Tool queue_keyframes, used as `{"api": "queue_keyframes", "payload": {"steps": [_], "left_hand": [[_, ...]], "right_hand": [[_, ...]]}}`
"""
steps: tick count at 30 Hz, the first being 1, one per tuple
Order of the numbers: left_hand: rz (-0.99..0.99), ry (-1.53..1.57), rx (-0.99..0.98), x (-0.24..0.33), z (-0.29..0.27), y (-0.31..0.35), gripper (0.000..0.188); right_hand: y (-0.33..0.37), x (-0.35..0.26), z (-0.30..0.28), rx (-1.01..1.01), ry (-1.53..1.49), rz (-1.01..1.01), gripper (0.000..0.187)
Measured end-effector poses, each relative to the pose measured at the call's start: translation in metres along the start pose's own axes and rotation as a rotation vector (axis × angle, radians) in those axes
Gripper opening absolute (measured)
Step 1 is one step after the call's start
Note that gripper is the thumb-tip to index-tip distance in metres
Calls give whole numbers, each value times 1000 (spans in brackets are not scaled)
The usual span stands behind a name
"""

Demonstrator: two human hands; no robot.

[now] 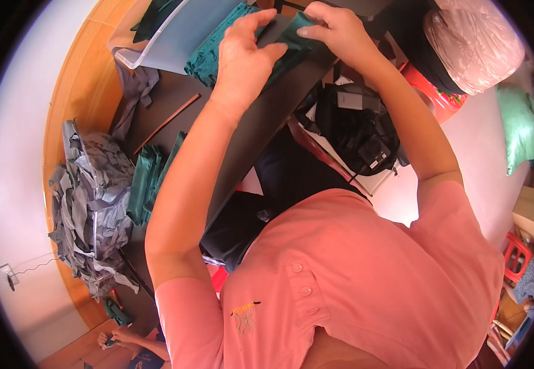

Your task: The recorder is folding small rectangular strips of green fabric and stacking them neatly into a plastic container.

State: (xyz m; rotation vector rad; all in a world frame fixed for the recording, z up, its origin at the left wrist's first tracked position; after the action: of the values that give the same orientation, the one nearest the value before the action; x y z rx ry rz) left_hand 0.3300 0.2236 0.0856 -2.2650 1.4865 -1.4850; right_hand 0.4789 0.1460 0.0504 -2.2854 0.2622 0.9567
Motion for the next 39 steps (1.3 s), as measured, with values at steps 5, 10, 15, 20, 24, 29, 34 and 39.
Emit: {"api": "queue_keyframes", "payload": {"steps": [5, 10, 15, 20, 24, 29, 34, 39], "left_hand": [[-315, 555, -87, -9, 13, 10, 18], [-415, 800, 110, -15, -2, 36, 12], [-342, 890, 214, -5, -16, 53, 13], [-409, 1146, 251, -12, -32, 66, 18], [-385, 1128, 172, 0, -40, 76, 18], [-313, 1023, 85, 29, -41, 76, 16], [-259, 943, 163, 39, -52, 85, 12], [-132, 927, 213, 55, -62, 90, 10]], "right_hand": [[18, -51, -13, -123, -523, -57, 19], [22, -41, -2, -144, -955, 116, 24], [26, -69, 9, -193, -1010, 87, 27], [29, -84, 4, -215, -1016, 107, 29], [31, -94, 0, -209, -998, 127, 28], [30, -120, -4, -221, -973, 2, 24], [42, -154, -18, -216, -956, -135, 19], [54, -186, -34, -193, -819, -133, 22]]}}
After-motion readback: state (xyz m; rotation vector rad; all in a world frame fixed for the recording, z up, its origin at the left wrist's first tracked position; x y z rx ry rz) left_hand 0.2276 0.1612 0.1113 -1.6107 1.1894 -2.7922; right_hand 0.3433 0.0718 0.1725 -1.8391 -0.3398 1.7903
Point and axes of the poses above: each hand's wrist, its own y-axis away from the middle knuckle, its own z-axis out of the palm, x = y × z, the point moved 10 cm from there along -y, towards the middle knuckle, and after that the axes turned 3 degrees about z, right-handed, at the moved point
